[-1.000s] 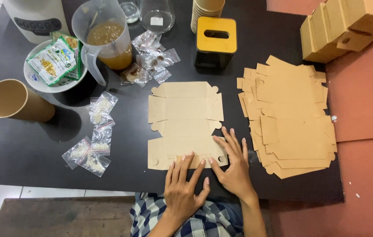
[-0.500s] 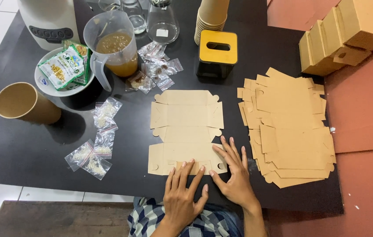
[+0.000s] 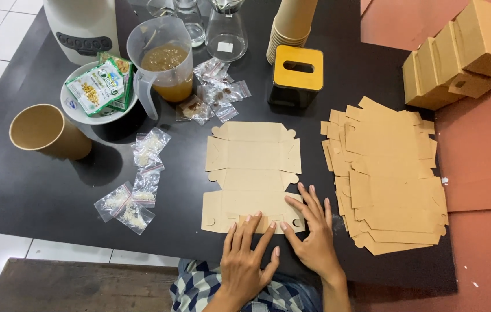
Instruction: The person folds flat cardboard pieces into box shapes by hand on a table. They repeatedly fold the flaps and tabs of the cardboard cutouts, pressing them flat to create creases, and then stack the folded pieces.
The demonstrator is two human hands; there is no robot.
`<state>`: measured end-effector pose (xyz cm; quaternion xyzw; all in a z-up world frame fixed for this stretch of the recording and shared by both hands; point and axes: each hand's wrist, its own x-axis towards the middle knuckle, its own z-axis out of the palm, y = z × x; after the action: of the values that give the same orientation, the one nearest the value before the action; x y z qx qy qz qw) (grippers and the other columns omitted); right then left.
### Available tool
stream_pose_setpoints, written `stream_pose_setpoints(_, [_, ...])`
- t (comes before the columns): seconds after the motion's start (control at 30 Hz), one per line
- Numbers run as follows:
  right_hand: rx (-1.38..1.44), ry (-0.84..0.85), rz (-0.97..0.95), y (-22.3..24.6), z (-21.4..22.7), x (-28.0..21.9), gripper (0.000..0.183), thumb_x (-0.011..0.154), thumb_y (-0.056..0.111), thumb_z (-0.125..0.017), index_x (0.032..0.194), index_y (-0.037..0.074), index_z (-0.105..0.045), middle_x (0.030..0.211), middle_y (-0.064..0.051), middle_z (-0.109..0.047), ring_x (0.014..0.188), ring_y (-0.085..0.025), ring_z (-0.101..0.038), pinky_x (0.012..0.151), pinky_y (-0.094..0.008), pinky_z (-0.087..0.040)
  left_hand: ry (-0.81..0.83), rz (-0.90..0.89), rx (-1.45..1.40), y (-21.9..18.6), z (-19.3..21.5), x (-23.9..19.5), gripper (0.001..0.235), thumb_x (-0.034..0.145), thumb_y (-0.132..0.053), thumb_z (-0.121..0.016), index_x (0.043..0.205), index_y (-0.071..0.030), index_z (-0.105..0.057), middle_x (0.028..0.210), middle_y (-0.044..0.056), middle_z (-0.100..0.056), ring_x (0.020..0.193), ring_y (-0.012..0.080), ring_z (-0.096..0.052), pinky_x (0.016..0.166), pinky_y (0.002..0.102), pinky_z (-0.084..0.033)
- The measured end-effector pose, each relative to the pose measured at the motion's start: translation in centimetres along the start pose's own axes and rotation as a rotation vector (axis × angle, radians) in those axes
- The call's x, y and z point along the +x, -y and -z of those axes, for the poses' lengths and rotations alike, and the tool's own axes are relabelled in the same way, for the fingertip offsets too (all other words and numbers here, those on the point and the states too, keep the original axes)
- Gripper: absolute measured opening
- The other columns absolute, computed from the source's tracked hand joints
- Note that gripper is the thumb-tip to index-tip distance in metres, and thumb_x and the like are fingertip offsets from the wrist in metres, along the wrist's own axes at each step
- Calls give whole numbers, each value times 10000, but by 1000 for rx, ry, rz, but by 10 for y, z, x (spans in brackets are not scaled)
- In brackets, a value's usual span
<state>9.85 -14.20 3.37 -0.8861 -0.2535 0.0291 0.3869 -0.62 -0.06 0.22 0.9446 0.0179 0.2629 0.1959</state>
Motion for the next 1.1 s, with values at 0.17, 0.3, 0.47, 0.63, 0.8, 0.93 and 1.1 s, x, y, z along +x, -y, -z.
stream_pose_setpoints(0.17, [37, 95, 27, -2, 9, -1, 562, 878, 234, -687, 1422, 205, -551, 1648, -57, -318, 1567, -267, -155, 1225, -546, 34, -3, 14, -19, 0, 0, 0, 470, 923, -366, -637, 1372, -229, -624, 1469, 113, -541, 1316, 293, -555, 1090, 486, -421])
stream_pose_setpoints(0.3, [37, 120, 40, -1, 10, -2, 571, 875, 240, -673, 1430, 214, -541, 1663, -73, -282, 1572, -292, -130, 1217, -566, 47, 7, 19, -39, 0, 1, 0, 480, 927, -355, -642, 1388, -224, -609, 1471, 124, -534, 1329, 296, -541, 1102, 488, -412])
stream_pose_setpoints(0.47, [-57, -78, -52, 7, -18, 2, 369, 900, 235, -672, 1264, 181, -663, 1586, -56, -413, 1532, -271, -253, 1221, -599, -14, -5, 68, -154, -1, 5, 0, 506, 937, -320, -653, 1398, -133, -559, 1483, 120, -528, 1320, 286, -561, 1117, 464, -411])
stream_pose_setpoints(0.63, [-76, -206, 33, 27, -46, 2, 284, 937, 66, -584, 1191, 114, -700, 1562, -139, -422, 1518, -355, -273, 1236, -590, -124, 15, 169, -364, 2, 16, -4, 611, 907, -213, -645, 1462, -67, -435, 1529, 148, -468, 1408, 332, -489, 1151, 506, -385])
stream_pose_setpoints(0.8, [-45, 21, 207, 25, -44, 0, 435, 986, 35, -461, 1310, 229, -675, 1596, -94, -392, 1522, -326, -276, 1236, -578, -121, -77, 338, -804, 11, 38, 5, 558, 804, 35, -508, 1357, -32, -479, 1430, 179, -465, 1337, 314, -488, 1129, 407, -468])
stream_pose_setpoints(0.93, [-3, 87, 237, 28, -38, 0, 642, 853, -101, -433, 1323, 260, -680, 1600, -108, -391, 1534, -375, -234, 1237, -600, -77, -77, 514, -946, 26, 41, 5, 503, 825, 30, -531, 1324, -26, -492, 1313, 152, -529, 1221, 253, -585, 1110, 395, -518])
stream_pose_setpoints(1.1, [30, 71, 259, 32, -39, -1, 553, 981, -40, -367, 1209, 292, -746, 1588, -113, -406, 1540, -393, -216, 1243, -600, -48, -13, 643, -1153, 41, 37, -3, 127, 945, -81, -591, 1061, -90, -540, 1051, 72, -588, 1072, 189, -662, 974, 310, -552])
